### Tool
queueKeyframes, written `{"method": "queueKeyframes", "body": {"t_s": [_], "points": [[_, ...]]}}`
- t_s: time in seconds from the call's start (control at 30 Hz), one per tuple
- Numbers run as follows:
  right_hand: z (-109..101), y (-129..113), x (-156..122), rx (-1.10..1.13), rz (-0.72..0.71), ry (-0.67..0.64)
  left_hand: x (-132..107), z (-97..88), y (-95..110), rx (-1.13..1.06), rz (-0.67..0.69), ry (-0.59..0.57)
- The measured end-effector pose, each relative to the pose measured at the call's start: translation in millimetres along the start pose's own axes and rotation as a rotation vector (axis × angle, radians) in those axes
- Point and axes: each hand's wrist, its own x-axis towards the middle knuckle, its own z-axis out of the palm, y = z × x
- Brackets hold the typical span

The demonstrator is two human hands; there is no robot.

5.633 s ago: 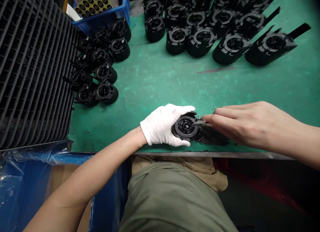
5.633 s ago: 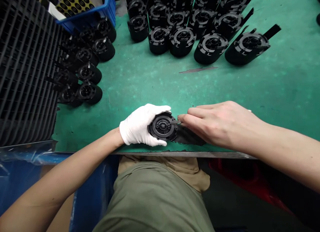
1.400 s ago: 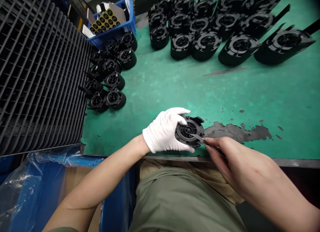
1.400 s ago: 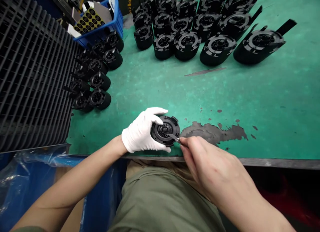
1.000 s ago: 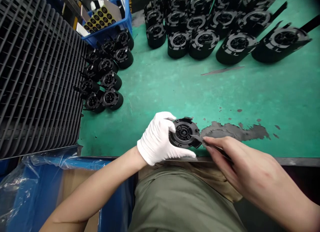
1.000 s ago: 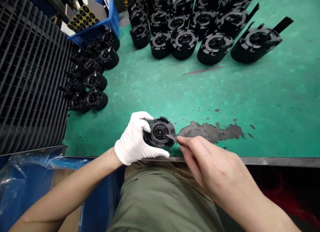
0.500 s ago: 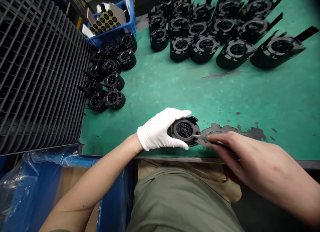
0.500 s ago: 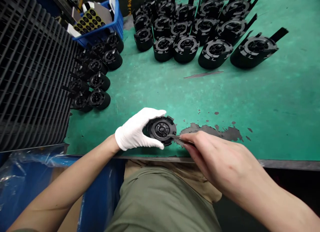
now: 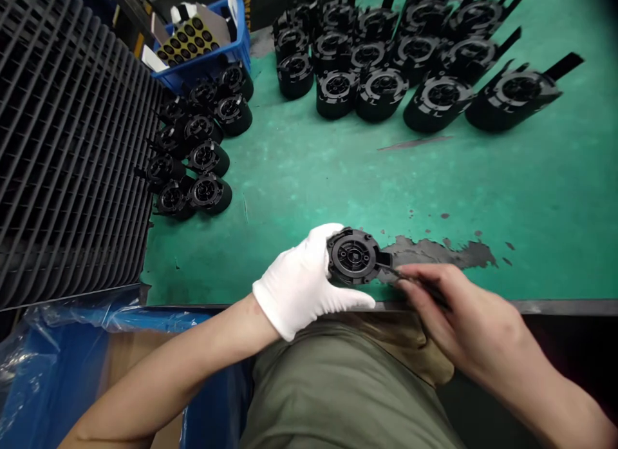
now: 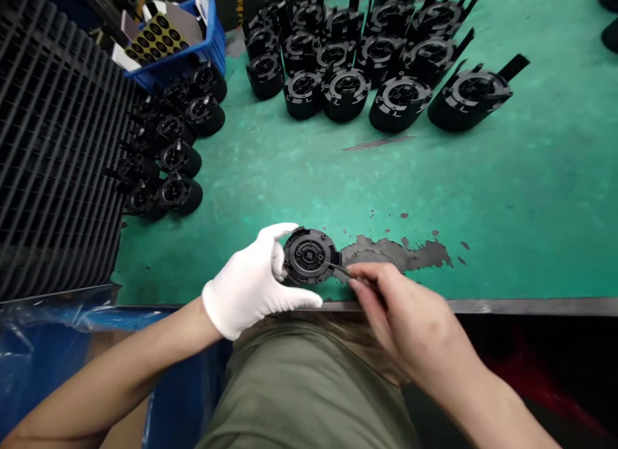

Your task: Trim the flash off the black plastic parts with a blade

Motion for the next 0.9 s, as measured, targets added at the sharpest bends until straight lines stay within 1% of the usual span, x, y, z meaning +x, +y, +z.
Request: {"method": "queueKeyframes", "body": {"t_s": [0.07, 0.1, 0.13, 0.17, 0.23, 0.27, 0.3, 0.37, 0.43, 0.5, 0.6, 0.7, 0.9], "points": [[-8.2, 10.5, 6.8, -0.054, -0.009, 0.015, -9.8, -1.9, 4.9, -0.083, -0.082, -0.072], [-12.8, 13.7, 9.6, -0.073, -0.018, 0.011, -10.6, -3.4, 4.9, -0.099, -0.088, -0.081], [-17.1, 15.2, 11.7, -0.085, -0.027, 0.003, -8.6, -4.4, 3.5, -0.097, -0.063, -0.061], [-20.6, 15.3, 13.0, -0.093, -0.034, -0.008, -4.1, -4.4, 1.1, -0.081, -0.008, -0.024], [-25.0, 13.6, 12.9, -0.111, -0.052, -0.035, 10.7, -0.4, -5.1, -0.029, 0.154, 0.042], [-26.0, 12.8, 12.1, -0.129, -0.067, -0.05, 19.5, 3.3, -8.1, -0.004, 0.234, 0.042], [-26.6, 12.6, 11.0, -0.154, -0.087, -0.063, 28.3, 7.8, -10.6, 0.016, 0.297, 0.013], [-27.8, 14.5, 9.6, -0.226, -0.126, -0.088, 43.7, 16.8, -13.6, 0.055, 0.368, -0.092], [-29.8, 18.2, 10.3, -0.294, -0.152, -0.105, 53.9, 23.3, -14.3, 0.089, 0.382, -0.184], [-32.6, 21.7, 13.2, -0.317, -0.167, -0.118, 58.6, 26.4, -13.7, 0.102, 0.38, -0.223], [-35.8, 23.1, 18.8, -0.307, -0.213, -0.151, 58.9, 27.4, -12.9, 0.094, 0.381, -0.205], [-36.9, 21.2, 22.0, -0.33, -0.227, -0.178, 57.4, 28.2, -12.3, 0.112, 0.387, -0.197], [-34.5, 21.2, 17.6, -0.4, -0.273, -0.156, 56.7, 28.7, -9.5, 0.131, 0.403, -0.182]]}}
